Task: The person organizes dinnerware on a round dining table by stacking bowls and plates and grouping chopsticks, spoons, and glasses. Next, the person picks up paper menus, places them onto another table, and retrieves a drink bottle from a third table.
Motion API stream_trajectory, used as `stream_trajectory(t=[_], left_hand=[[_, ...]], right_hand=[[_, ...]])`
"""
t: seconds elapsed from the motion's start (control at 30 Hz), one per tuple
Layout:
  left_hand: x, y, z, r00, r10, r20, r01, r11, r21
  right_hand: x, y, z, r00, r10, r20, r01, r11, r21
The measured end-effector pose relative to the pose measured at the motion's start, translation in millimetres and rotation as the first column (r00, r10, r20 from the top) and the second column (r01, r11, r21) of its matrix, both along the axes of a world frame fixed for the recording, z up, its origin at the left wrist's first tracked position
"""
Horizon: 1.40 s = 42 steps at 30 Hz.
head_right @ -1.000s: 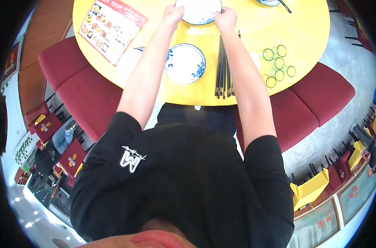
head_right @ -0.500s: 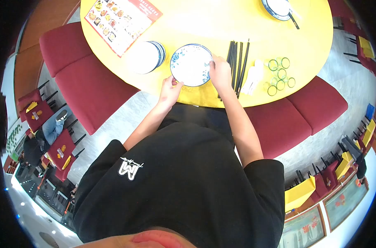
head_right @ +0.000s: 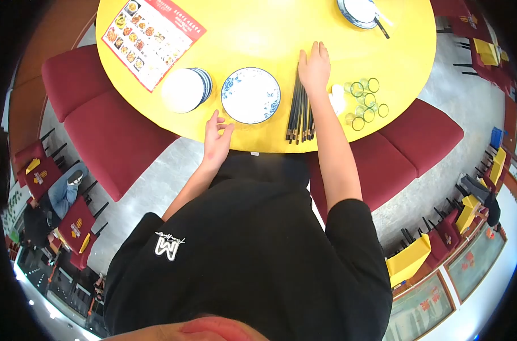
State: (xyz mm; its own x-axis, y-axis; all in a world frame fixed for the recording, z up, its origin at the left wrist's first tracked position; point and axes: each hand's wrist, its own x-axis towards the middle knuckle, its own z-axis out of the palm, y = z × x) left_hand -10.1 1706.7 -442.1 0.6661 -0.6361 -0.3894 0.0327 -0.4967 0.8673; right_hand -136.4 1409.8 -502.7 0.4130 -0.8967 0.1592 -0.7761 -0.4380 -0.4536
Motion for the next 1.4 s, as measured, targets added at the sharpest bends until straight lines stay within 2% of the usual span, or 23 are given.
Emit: stream_trajectory(t=[0.07,0.13,0.17,0.3,0.37,0.4,0.43,0.47,0.5,0.57,0.63,0.73,0.87,0.9,0.93,0.97,1.07,1.13,1.2,1.27,1.3,1.37,1.4], left_hand=[[1,3,27,0.999,-0.026,0.021,0.026,1.0,-0.002],[4,-5,44,0.998,-0.054,0.04,0.054,0.999,0.0],[5,-10,49,0.994,-0.083,0.069,0.086,0.995,-0.042],[3,-52,42,0.968,-0.182,0.172,0.213,0.959,-0.185],[8,-90,37,0.944,-0.225,0.243,0.271,0.946,-0.177],[10,-108,37,0.912,-0.264,0.313,0.324,0.933,-0.157],[13,-127,39,0.913,-0.263,0.313,0.324,0.932,-0.162],[15,-144,44,0.926,-0.242,0.29,0.31,0.926,-0.218],[16,-155,50,0.939,-0.221,0.264,0.292,0.917,-0.27],[16,-162,69,0.954,-0.22,0.204,0.274,0.916,-0.294],[14,-155,73,0.963,-0.221,0.151,0.259,0.916,-0.308],[7,-123,61,0.944,-0.264,0.199,0.306,0.925,-0.225],[-10,-77,49,0.964,-0.242,0.107,0.256,0.956,-0.146],[-12,-66,52,0.957,-0.272,0.099,0.286,0.945,-0.161],[-11,-56,56,0.949,-0.301,0.096,0.314,0.932,-0.18],[-10,-48,65,0.952,-0.301,0.045,0.305,0.94,-0.151],[3,-25,77,0.973,-0.229,-0.026,0.22,0.958,-0.185],[19,-11,81,0.986,-0.161,-0.033,0.153,0.972,-0.179],[41,1,75,0.996,0.086,-0.004,-0.086,0.986,-0.146],[78,2,89,0.979,0.113,0.167,-0.111,0.994,-0.019],[91,5,78,0.978,0.121,0.168,-0.119,0.993,-0.023],[115,6,53,0.877,0.145,0.458,-0.159,0.987,-0.008],[122,6,47,0.876,0.152,0.457,-0.164,0.986,-0.014]], right_hand=[[2,-9,-1,0.995,-0.029,-0.1,0.029,1.0,0.004],[17,3,6,0.947,0.044,-0.319,-0.011,0.994,0.106],[21,8,4,0.958,0.061,-0.279,-0.009,0.983,0.185],[40,40,17,0.969,0.054,-0.24,-0.023,0.991,0.13],[45,43,32,0.982,0.101,-0.159,-0.044,0.944,0.328],[41,38,31,0.982,0.099,-0.161,-0.042,0.945,0.324],[37,29,27,0.997,0.039,0.064,-0.062,0.905,0.422],[34,18,26,0.959,-0.043,0.279,-0.109,0.855,0.507],[28,1,26,0.897,-0.292,0.332,-0.011,0.736,0.677],[9,-32,21,0.512,-0.67,0.539,0.028,0.639,0.768],[-2,-72,15,0.228,-0.831,0.507,0.101,0.538,0.837],[2,-103,20,0.208,-0.845,0.493,0.073,0.516,0.854],[10,-134,-37,0.291,-0.75,0.594,-0.005,0.62,0.785],[15,-129,-26,0.376,-0.696,0.612,0.0,0.66,0.751],[22,-124,-17,0.349,-0.736,0.58,0.047,0.632,0.774],[29,-119,-13,0.398,-0.751,0.528,0.121,0.613,0.781],[41,-62,28,0.599,-0.527,0.603,-0.052,0.726,0.686],[50,-20,38,0.678,-0.423,0.601,-0.212,0.67,0.711],[76,31,78,0.739,-0.332,0.586,-0.328,0.583,0.744],[102,71,98,0.808,-0.189,0.558,-0.411,0.5,0.763],[115,87,103,0.809,-0.18,0.56,-0.415,0.499,0.76],[137,114,105,0.854,0.072,0.515,-0.46,0.565,0.685],[143,123,102,0.854,0.079,0.514,-0.463,0.567,0.681]])
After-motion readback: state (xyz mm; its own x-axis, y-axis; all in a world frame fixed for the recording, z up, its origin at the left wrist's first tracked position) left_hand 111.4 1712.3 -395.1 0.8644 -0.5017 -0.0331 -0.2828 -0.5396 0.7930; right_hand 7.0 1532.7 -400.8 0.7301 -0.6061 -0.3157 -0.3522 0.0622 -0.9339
